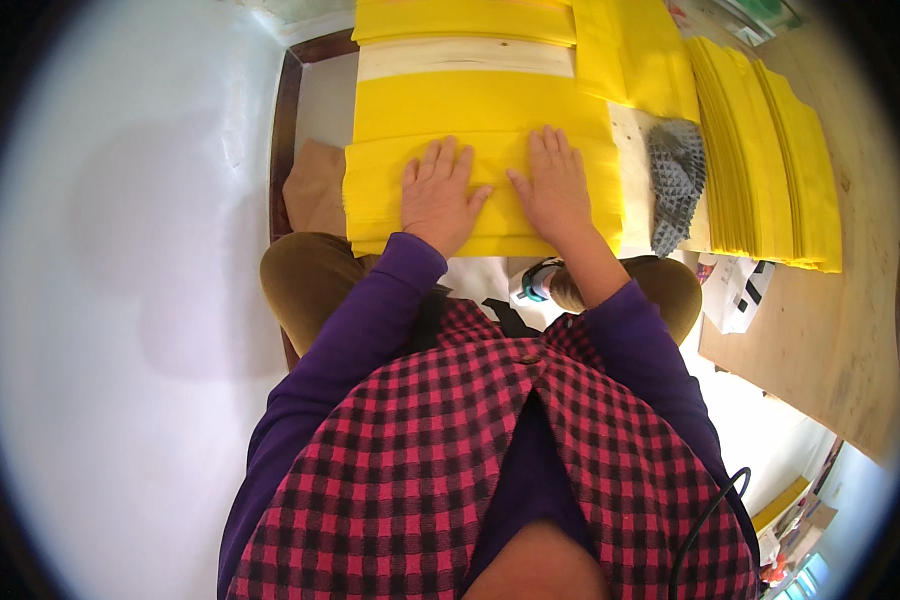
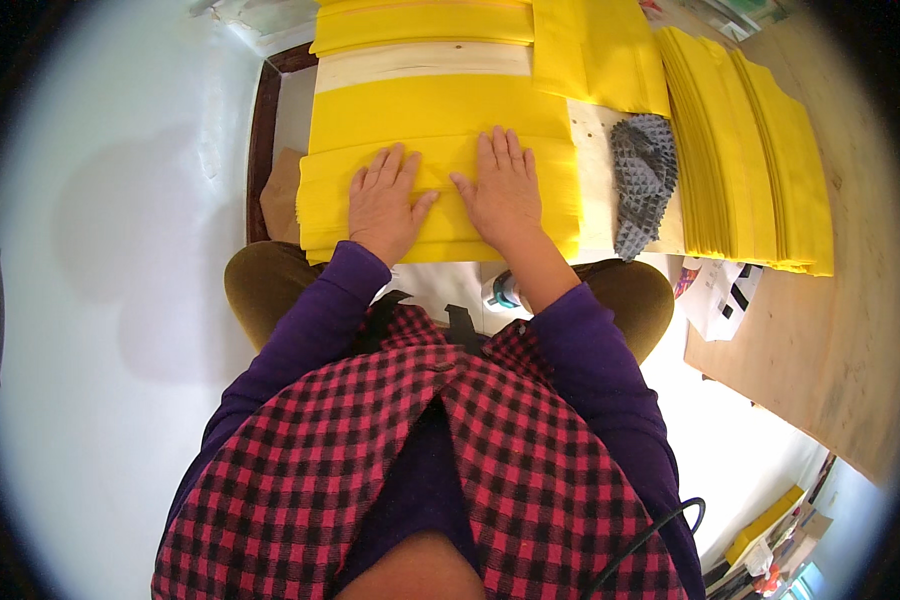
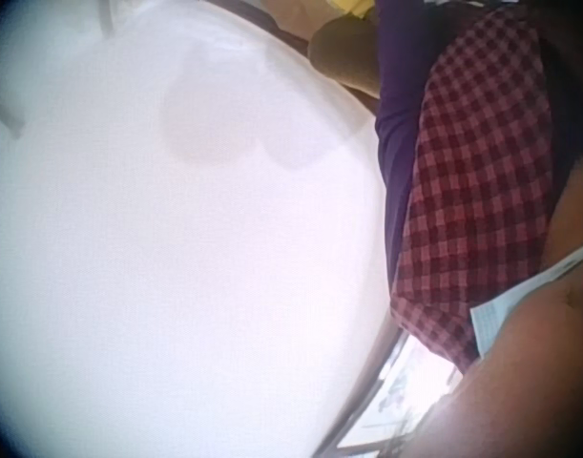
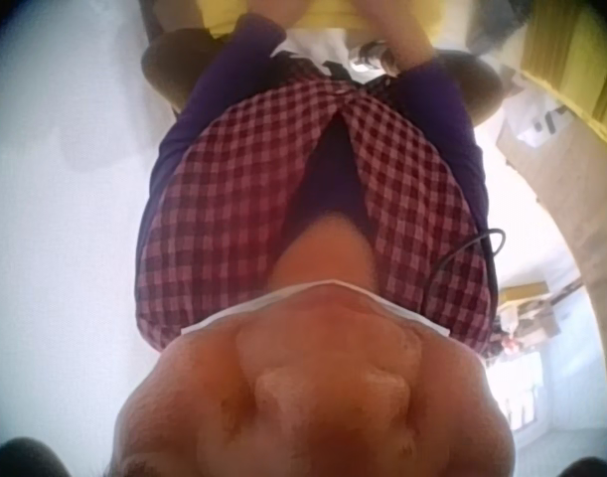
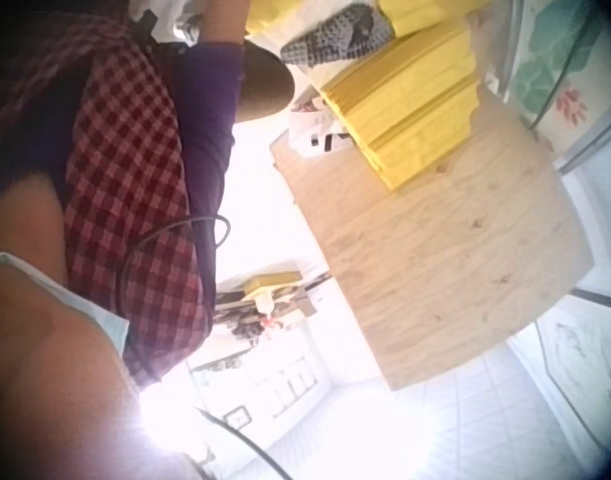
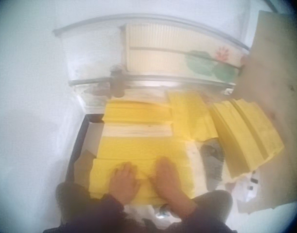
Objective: The person sits on the floor and repeatedly folds large yellow sheets in half, smoothing each fold and stacking the finished sheets on the table. The person handles the sheets one at a time, aligning edges and pressing the creases before placing them in a growing stack.
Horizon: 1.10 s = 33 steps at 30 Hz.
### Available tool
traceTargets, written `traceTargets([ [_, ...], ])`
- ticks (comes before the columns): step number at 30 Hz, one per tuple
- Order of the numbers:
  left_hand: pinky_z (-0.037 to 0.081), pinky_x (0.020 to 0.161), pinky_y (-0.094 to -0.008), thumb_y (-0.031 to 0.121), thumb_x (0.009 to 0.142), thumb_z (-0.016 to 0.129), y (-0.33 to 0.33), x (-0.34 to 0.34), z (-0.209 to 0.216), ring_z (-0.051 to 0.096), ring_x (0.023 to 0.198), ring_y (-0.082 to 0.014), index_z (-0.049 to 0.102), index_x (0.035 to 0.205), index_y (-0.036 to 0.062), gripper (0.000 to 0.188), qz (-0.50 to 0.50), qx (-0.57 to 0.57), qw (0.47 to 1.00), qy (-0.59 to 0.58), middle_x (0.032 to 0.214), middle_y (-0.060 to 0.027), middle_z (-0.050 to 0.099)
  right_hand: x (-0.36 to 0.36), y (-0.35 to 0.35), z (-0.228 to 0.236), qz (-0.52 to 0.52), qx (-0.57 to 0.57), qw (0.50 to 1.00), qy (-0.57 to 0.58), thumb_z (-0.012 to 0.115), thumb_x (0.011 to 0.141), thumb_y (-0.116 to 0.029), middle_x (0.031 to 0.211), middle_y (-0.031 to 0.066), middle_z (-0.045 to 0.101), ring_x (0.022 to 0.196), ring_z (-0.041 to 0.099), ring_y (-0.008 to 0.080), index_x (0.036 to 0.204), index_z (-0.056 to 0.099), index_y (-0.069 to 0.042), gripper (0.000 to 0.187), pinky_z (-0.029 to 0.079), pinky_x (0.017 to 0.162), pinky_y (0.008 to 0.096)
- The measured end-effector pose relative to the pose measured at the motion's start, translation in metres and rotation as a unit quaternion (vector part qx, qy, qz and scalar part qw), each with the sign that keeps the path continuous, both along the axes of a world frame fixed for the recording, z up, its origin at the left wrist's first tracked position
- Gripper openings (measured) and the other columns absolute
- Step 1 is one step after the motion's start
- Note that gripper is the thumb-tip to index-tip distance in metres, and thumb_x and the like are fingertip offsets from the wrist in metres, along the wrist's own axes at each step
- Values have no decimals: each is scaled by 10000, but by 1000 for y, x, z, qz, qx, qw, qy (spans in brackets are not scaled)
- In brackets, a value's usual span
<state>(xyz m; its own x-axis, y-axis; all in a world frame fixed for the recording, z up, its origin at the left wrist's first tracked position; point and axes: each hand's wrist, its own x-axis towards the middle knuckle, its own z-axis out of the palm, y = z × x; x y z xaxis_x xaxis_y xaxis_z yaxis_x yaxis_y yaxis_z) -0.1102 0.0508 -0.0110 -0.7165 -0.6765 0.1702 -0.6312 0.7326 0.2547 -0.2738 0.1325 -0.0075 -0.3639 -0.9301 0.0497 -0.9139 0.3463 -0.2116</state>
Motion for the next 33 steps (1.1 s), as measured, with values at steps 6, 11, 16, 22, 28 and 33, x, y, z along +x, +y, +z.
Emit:
traceTargets([
  [6,247,1091,-473,412,896,556,2,0,3,356,1339,-300,493,1337,79,556,-5,-10,1000,18,1419,-147,433,-2,-13,13,10,-22,1000,-6,405,962,-482,1531,172,264,1441,188,298,1442,319,3,688,143,1164,454],
  [11,246,1092,-472,407,895,557,1,-1,4,356,1336,-303,502,1326,77,546,-5,0,1000,7,1413,-146,435,-1,-15,6,14,-34,999,-13,464,952,-426,1506,218,287,1421,220,346,1426,327,33,674,176,1148,490],
  [16,233,1097,-495,408,888,558,1,1,7,348,1341,-309,513,1314,76,542,-1,14,1000,12,1418,-148,427,-2,-7,-4,12,-25,999,-25,459,950,-446,1516,212,271,1424,219,335,1442,292,31,705,171,1151,483],
  [22,190,1129,-509,411,933,490,2,-16,25,298,1381,-334,488,1339,55,540,4,81,995,61,1460,-164,384,-1,-8,-8,1,16,1000,7,375,970,-468,1549,166,225,1451,167,271,1476,241,-8,697,119,1174,435],
  [28,132,1155,-489,478,970,361,-2,-62,8,212,1431,-314,341,1448,54,640,-19,117,993,16,1526,-164,281,-1,-9,-8,-3,55,998,14,354,964,-331,1564,143,193,1458,142,258,1487,220,-16,624,95,1179,431],
  [33,76,1167,-478,515,959,348,-17,-31,-11,162,1452,-274,267,1476,28,715,38,59,996,-54,1553,-149,225,-2,-6,-7,-29,68,997,25,335,975,-422,1572,138,170,1461,131,253,1489,214,-20,664,92,1179,430],
])
